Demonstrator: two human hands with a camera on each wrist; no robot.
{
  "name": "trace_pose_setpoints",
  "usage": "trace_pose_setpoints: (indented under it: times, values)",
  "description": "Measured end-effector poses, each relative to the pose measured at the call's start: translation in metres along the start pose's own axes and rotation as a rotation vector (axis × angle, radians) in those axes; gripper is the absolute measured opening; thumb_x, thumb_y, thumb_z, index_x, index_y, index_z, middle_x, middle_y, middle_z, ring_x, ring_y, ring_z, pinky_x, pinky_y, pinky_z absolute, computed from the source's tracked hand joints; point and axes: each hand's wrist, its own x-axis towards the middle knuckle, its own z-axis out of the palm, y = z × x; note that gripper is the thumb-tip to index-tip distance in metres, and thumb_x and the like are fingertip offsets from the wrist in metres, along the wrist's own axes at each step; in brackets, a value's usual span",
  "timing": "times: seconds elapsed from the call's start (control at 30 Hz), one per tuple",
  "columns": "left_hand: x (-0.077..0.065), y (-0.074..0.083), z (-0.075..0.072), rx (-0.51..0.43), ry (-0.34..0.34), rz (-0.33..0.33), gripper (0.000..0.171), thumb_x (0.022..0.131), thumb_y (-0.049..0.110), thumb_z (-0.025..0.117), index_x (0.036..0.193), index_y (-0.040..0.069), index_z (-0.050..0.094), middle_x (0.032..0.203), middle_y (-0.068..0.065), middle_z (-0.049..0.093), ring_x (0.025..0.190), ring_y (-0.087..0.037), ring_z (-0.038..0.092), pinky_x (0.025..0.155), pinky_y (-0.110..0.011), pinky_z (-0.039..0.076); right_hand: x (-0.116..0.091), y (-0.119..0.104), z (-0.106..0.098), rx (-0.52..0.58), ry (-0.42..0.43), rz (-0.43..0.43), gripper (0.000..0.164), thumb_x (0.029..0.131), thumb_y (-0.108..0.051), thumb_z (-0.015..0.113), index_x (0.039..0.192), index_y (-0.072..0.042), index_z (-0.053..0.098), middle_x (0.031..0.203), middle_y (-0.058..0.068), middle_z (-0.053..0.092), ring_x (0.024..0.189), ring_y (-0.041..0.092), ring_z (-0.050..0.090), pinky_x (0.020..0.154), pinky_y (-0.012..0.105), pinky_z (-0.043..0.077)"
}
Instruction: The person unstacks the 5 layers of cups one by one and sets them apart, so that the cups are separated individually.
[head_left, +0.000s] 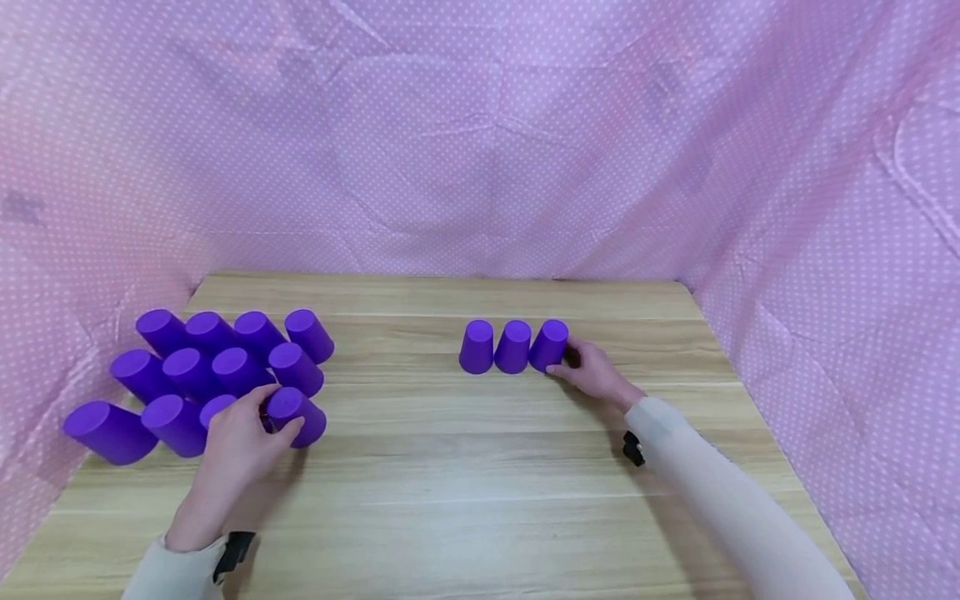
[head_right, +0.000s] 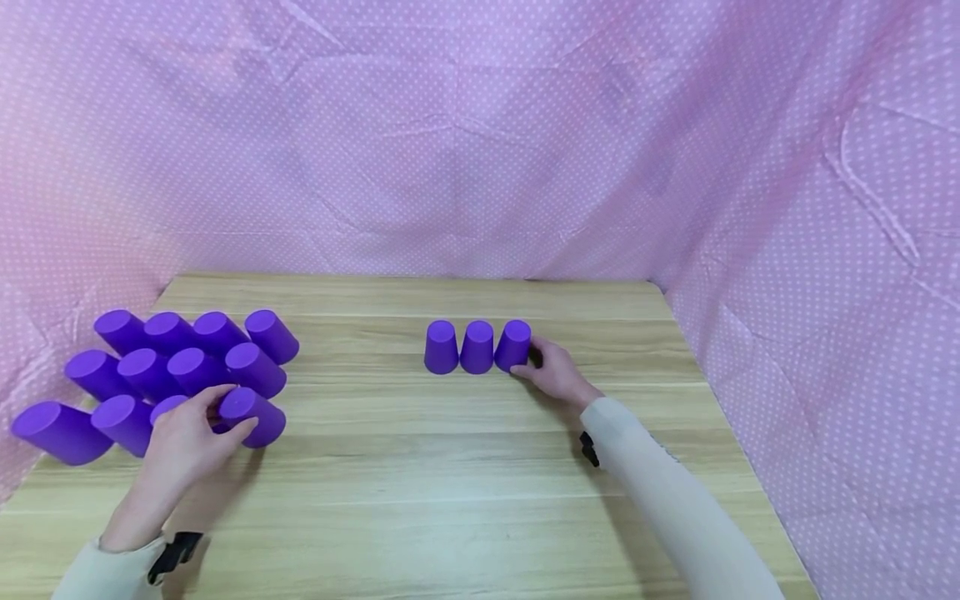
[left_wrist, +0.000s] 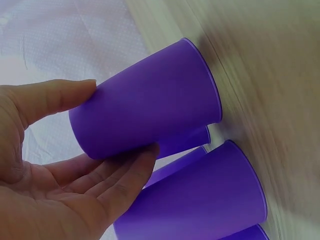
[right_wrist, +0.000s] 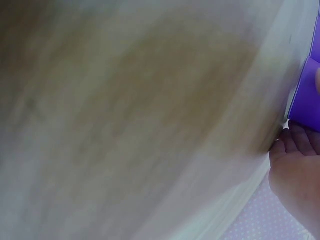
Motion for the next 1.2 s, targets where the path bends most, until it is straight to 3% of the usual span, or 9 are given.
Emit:
trace_pose_setpoints:
  times: [0.17,0.27,0.4,0.5,0.67,0.8,0.97,1.07,1.2]
  values:
    - [0.000,0.001,0.000,0.010,0.009,0.002,0.059,0.075,0.011,0.078,0.121,-0.015,0.051,0.109,-0.036,0.057,0.095,-0.050,0.054,0.081,-0.061,0.044,0.000,0.001,0.000,0.016,-0.004,-0.002,0.048,0.086,-0.021,0.073,0.123,0.003,0.055,0.121,0.023,0.059,0.116,0.038,0.052,0.102,0.049,0.037]
    - [-0.002,0.007,0.000,0.012,0.067,0.040,0.066,0.071,0.009,0.081,0.122,-0.018,0.049,0.116,-0.037,0.053,0.101,-0.053,0.051,0.085,-0.063,0.041,0.001,0.002,0.001,0.025,-0.011,-0.002,0.048,0.086,-0.021,0.073,0.124,0.002,0.055,0.121,0.022,0.059,0.117,0.037,0.052,0.102,0.048,0.037]
    - [-0.004,0.029,-0.002,-0.012,0.197,0.139,0.068,0.065,0.007,0.084,0.120,-0.017,0.052,0.119,-0.035,0.052,0.106,-0.052,0.049,0.090,-0.061,0.039,0.001,0.001,0.001,0.032,-0.015,-0.006,0.048,0.086,-0.021,0.073,0.124,0.002,0.055,0.122,0.023,0.059,0.117,0.038,0.051,0.102,0.049,0.037]
    - [-0.001,0.050,0.002,-0.042,0.224,0.205,0.066,0.064,0.006,0.084,0.120,-0.014,0.054,0.120,-0.032,0.053,0.110,-0.048,0.049,0.092,-0.059,0.040,0.000,0.000,0.000,0.029,-0.012,-0.014,0.048,0.087,-0.020,0.072,0.125,0.003,0.054,0.122,0.025,0.058,0.118,0.040,0.050,0.102,0.051,0.036]
    - [0.016,0.077,0.028,-0.101,0.088,0.224,0.065,0.071,0.014,0.084,0.125,-0.009,0.054,0.123,-0.028,0.054,0.113,-0.043,0.050,0.094,-0.056,0.040,-0.001,-0.001,-0.001,0.019,-0.015,-0.005,0.048,0.087,-0.019,0.072,0.125,0.003,0.053,0.123,0.025,0.057,0.118,0.040,0.050,0.102,0.051,0.036]
    - [0.035,0.092,0.058,-0.188,-0.063,0.191,0.064,0.076,0.021,0.081,0.128,-0.005,0.054,0.120,-0.025,0.058,0.108,-0.039,0.055,0.091,-0.051,0.046,-0.002,0.000,-0.001,0.015,-0.023,0.013,0.049,0.087,-0.021,0.072,0.127,0.002,0.053,0.124,0.024,0.057,0.119,0.039,0.049,0.103,0.050,0.035]
    - [0.059,0.109,0.092,-0.367,-0.248,0.110,0.061,0.081,0.024,0.078,0.131,0.000,0.054,0.125,-0.018,0.057,0.110,-0.034,0.057,0.090,-0.043,0.049,-0.001,0.001,-0.001,0.023,-0.030,0.032,0.050,0.087,-0.022,0.072,0.127,0.002,0.053,0.124,0.024,0.057,0.119,0.038,0.049,0.103,0.049,0.035]
    - [0.073,0.118,0.109,-0.429,-0.290,0.063,0.063,0.081,0.024,0.078,0.133,0.000,0.052,0.130,-0.017,0.055,0.113,-0.033,0.056,0.092,-0.041,0.048,0.001,0.001,-0.001,0.021,-0.031,0.047,0.051,0.087,-0.023,0.072,0.127,0.002,0.053,0.125,0.023,0.056,0.120,0.037,0.049,0.103,0.048,0.036]
    - [0.091,0.132,0.131,-0.442,-0.294,0.022,0.070,0.080,0.025,0.079,0.137,-0.001,0.047,0.132,-0.020,0.052,0.114,-0.034,0.054,0.092,-0.041,0.048,0.001,0.000,-0.001,0.020,-0.027,0.049,0.050,0.087,-0.023,0.073,0.126,0.003,0.054,0.125,0.024,0.056,0.120,0.038,0.049,0.104,0.049,0.034]
